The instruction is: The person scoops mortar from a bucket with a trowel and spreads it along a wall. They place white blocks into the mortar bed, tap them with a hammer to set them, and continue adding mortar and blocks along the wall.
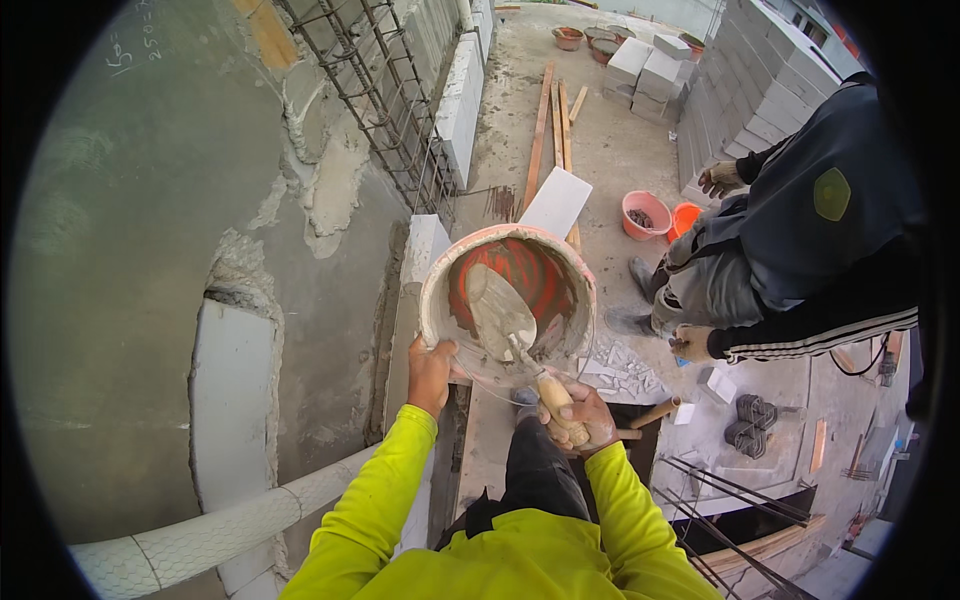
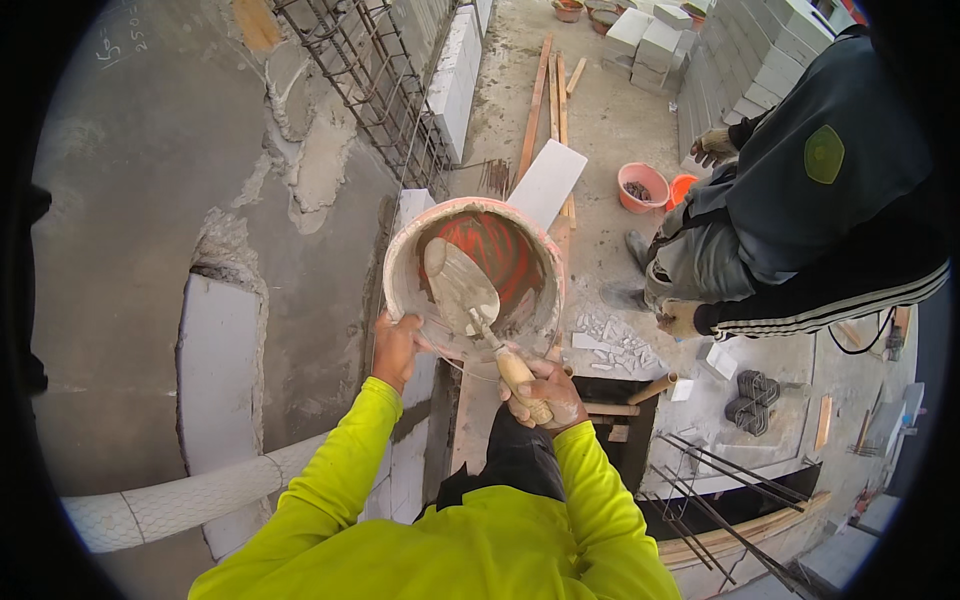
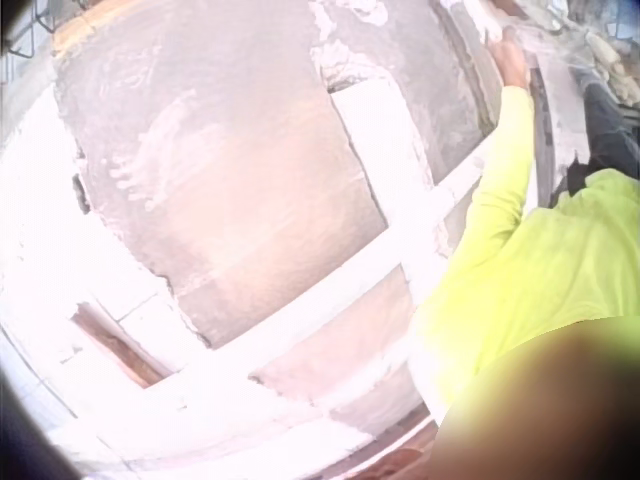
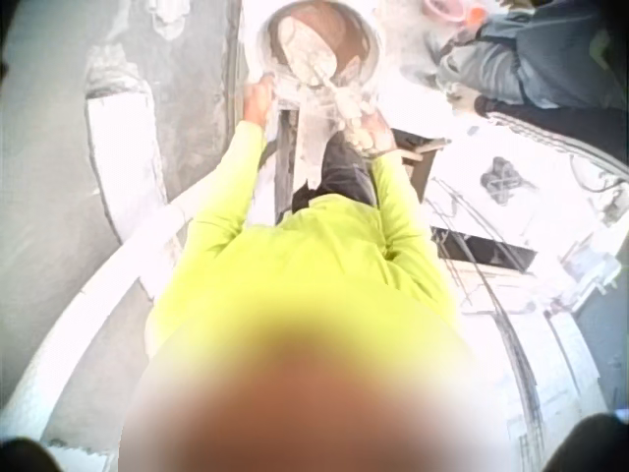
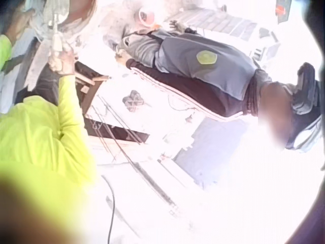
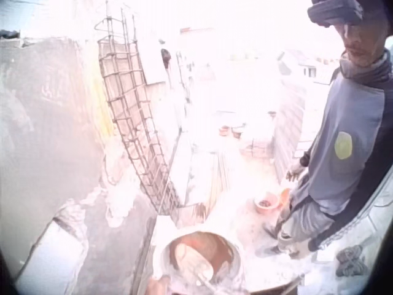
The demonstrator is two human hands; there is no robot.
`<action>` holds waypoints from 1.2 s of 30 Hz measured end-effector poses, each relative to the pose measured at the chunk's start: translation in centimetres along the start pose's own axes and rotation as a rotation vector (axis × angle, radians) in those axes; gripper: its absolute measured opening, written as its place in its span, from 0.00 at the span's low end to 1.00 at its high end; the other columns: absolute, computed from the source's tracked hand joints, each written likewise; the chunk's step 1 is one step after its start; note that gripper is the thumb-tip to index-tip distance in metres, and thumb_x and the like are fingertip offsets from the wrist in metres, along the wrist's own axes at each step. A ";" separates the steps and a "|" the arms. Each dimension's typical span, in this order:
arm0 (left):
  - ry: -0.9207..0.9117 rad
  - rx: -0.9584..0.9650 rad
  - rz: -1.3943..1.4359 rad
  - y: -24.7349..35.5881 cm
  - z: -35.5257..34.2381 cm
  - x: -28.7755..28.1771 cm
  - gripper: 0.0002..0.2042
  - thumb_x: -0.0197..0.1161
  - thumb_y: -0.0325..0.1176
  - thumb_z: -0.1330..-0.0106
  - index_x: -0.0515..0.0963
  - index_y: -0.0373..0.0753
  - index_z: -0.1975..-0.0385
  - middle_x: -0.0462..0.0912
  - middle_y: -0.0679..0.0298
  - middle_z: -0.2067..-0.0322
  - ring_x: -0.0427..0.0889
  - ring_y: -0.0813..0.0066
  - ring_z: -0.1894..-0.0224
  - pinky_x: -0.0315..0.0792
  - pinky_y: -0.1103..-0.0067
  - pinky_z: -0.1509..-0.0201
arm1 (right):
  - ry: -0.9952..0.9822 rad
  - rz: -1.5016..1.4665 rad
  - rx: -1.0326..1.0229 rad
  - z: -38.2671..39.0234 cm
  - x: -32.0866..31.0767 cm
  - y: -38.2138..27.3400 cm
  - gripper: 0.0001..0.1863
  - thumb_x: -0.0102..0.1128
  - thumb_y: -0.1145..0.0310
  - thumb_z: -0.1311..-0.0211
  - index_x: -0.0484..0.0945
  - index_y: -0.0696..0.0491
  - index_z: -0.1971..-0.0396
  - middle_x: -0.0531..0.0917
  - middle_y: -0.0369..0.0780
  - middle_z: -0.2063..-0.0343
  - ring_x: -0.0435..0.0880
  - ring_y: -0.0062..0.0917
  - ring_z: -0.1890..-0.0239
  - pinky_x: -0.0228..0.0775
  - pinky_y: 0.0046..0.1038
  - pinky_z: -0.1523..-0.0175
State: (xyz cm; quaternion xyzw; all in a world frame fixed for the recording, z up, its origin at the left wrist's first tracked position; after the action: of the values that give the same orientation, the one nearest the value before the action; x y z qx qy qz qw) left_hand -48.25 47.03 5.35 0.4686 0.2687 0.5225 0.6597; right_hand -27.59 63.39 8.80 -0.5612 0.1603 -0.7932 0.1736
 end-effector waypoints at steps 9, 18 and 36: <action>-0.164 -0.133 0.023 -5.3 -7.8 19.7 0.22 0.57 0.25 0.39 0.71 0.33 0.42 0.81 0.56 0.59 0.85 0.66 0.64 0.84 0.69 0.65 | 0.321 0.186 -0.215 9.0 -3.3 -8.5 0.33 0.68 0.70 0.56 0.73 0.69 0.47 0.80 0.50 0.76 0.75 0.27 0.88 0.70 0.25 0.85; -0.141 -0.045 0.103 -5.2 -12.0 27.8 0.23 0.59 0.28 0.41 0.73 0.28 0.44 0.82 0.52 0.57 0.84 0.61 0.58 0.79 0.70 0.54 | 0.394 0.044 0.014 16.3 -6.6 -5.5 0.29 0.67 0.78 0.55 0.74 0.69 0.48 0.81 0.53 0.74 0.79 0.30 0.83 0.73 0.29 0.81; -0.036 -0.106 0.030 3.6 -21.3 31.3 0.34 0.57 0.37 0.38 0.60 0.28 0.32 0.82 0.38 0.53 0.81 0.43 0.47 0.73 0.59 0.40 | 0.331 0.470 0.468 -2.9 -18.1 -1.7 0.26 0.67 0.73 0.43 0.76 0.61 0.42 0.83 0.41 0.72 0.79 0.23 0.82 0.72 0.24 0.78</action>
State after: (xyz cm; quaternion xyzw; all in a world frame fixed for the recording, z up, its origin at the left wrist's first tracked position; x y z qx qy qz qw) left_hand -58.09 83.73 3.94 0.4463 0.2215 0.5374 0.6804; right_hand -24.90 73.26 -6.45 -0.3186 0.1249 -0.8269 0.4462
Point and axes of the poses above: each hand's wrist, its own z-axis away from the middle knuckle, its own x-axis out of the palm, y = z × x, the point moved 3 cm from there along -z, towards the middle knuckle
